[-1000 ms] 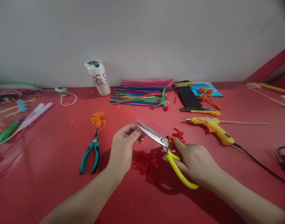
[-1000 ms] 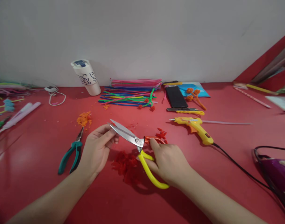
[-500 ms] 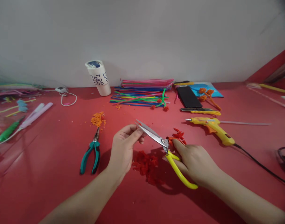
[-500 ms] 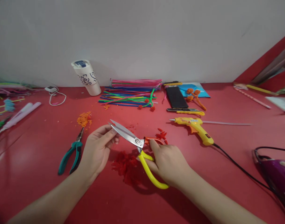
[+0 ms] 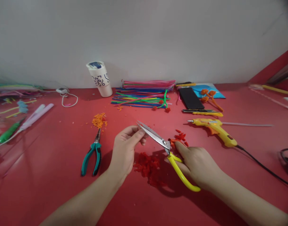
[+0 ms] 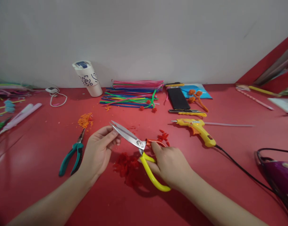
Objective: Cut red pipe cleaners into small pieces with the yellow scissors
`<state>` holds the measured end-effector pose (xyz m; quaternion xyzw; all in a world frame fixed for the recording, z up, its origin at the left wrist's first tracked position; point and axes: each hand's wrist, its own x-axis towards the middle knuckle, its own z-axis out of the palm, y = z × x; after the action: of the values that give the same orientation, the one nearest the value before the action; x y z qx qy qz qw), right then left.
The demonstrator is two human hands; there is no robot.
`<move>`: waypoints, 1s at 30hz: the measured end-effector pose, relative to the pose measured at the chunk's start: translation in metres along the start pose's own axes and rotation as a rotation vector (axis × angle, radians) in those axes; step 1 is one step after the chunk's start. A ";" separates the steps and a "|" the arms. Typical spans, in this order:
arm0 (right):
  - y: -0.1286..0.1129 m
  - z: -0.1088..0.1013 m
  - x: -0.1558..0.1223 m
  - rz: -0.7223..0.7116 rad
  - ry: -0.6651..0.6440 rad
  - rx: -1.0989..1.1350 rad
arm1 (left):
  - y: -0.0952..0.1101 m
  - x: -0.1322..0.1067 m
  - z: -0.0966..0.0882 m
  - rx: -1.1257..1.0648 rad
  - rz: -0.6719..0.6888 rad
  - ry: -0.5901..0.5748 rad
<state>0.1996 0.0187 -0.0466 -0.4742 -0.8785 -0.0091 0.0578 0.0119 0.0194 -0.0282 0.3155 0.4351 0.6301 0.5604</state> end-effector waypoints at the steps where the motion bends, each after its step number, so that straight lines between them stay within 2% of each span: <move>1: 0.000 0.000 0.000 0.003 -0.004 -0.008 | 0.000 0.000 0.000 0.002 0.000 0.000; 7: 0.002 -0.001 0.000 0.035 -0.005 -0.018 | -0.001 0.000 -0.002 0.022 0.000 -0.003; 11: 0.004 -0.003 0.002 0.097 0.004 0.077 | -0.001 0.000 -0.002 0.009 -0.004 -0.013; 13: 0.003 -0.006 0.003 0.153 -0.017 0.235 | -0.001 -0.001 -0.001 -0.010 -0.030 -0.026; 15: -0.001 -0.010 0.005 0.199 -0.049 0.485 | -0.001 -0.002 0.000 -0.017 -0.083 -0.076; 18: -0.008 -0.016 0.007 0.291 -0.072 0.906 | -0.002 -0.007 0.003 -0.007 -0.210 -0.205; 21: -0.015 -0.019 0.007 0.422 -0.047 1.214 | -0.004 -0.012 0.005 0.017 -0.340 -0.323; 26: -0.019 -0.016 0.006 0.443 -0.047 1.416 | -0.008 -0.016 0.007 0.117 -0.435 -0.478; 28: -0.019 -0.016 0.006 0.446 -0.053 1.426 | -0.010 -0.017 0.008 0.150 -0.445 -0.496; 30: -0.020 -0.016 0.006 0.456 -0.048 1.428 | -0.010 -0.017 0.008 0.188 -0.415 -0.463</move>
<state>0.1812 0.0116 -0.0293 -0.4919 -0.5515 0.5858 0.3329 0.0267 0.0042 -0.0326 0.4056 0.4073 0.3710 0.7293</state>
